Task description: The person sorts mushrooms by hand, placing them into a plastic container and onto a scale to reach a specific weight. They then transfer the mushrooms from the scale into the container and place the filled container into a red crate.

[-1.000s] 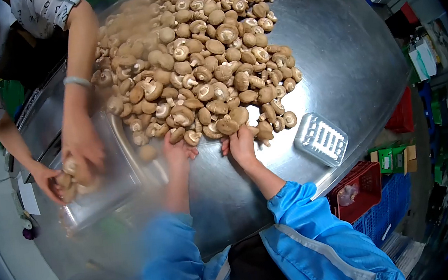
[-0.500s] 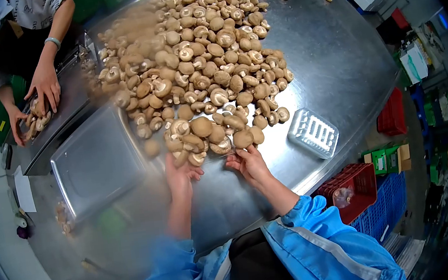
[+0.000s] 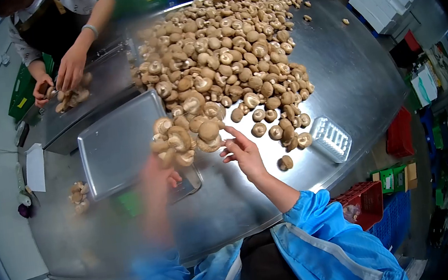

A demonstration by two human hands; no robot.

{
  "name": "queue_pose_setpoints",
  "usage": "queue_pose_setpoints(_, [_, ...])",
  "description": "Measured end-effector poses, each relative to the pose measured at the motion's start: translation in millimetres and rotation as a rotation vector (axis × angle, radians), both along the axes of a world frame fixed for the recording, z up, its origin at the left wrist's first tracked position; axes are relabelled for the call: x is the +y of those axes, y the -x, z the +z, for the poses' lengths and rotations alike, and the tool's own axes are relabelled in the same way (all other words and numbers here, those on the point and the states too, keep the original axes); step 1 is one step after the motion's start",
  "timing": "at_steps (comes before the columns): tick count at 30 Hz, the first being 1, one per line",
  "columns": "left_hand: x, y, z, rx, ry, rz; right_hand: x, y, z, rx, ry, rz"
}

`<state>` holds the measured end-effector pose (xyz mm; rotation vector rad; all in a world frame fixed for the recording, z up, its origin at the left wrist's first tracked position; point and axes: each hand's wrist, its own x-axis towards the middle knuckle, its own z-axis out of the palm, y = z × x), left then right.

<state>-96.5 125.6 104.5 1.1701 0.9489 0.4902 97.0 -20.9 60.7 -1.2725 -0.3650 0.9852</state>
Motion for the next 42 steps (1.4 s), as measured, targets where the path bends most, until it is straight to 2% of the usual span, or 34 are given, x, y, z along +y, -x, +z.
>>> queue_pose_setpoints(4, [34, 40, -10, 0.028, 0.017, 0.092, 37, 27, -26, -0.471, 0.051, 0.030])
queue_pose_setpoints(7, [57, 63, -10, 0.138, -0.059, 0.126, 59, 46, -33, -0.724, 0.077, 0.075])
queue_pose_setpoints(12, [87, 94, -15, 0.235, -0.114, 0.157, 88, 80, -26, -0.975, 0.124, 0.101])
queue_pose_setpoints(15, [103, 111, -35, 0.340, -0.084, 0.183, 98, 88, -30, -1.133, 0.113, 0.122])
queue_pose_setpoints(21, [100, 135, -35, 0.269, -0.153, 0.177, 90, 82, -21, -1.016, 0.144, 0.130])
queue_pose_setpoints(24, [114, 155, -28, 0.398, -0.225, 0.181, 85, 73, -21, -1.035, 0.147, 0.113])
queue_pose_setpoints(27, [128, 165, -32, 0.065, -0.377, 0.337, 92, 68, -13, -1.114, 0.115, 0.099])
queue_pose_setpoints(28, [129, 157, -25, 0.126, -0.518, 0.381, 97, 69, -6, -1.110, 0.090, 0.104])
queue_pose_setpoints(31, [140, 136, -18, 0.085, -0.695, 0.286, 116, 72, 16, -1.135, 0.008, 0.140])
queue_pose_setpoints(34, [141, 104, -9, 0.213, -0.857, 0.161, 137, 75, 17, -1.140, -0.039, 0.175])
queue_pose_setpoints(37, [145, 77, -24, 0.204, -1.032, 0.065, 154, 79, 8, -1.209, 0.011, 0.221])
queue_pose_setpoints(40, [131, 61, -30, 0.538, -1.237, -0.179, 164, 86, -6, -1.314, 0.052, 0.281])
queue_pose_setpoints(42, [124, 58, -29, 0.532, -1.288, -0.158, 162, 90, -10, -1.314, 0.046, 0.266])
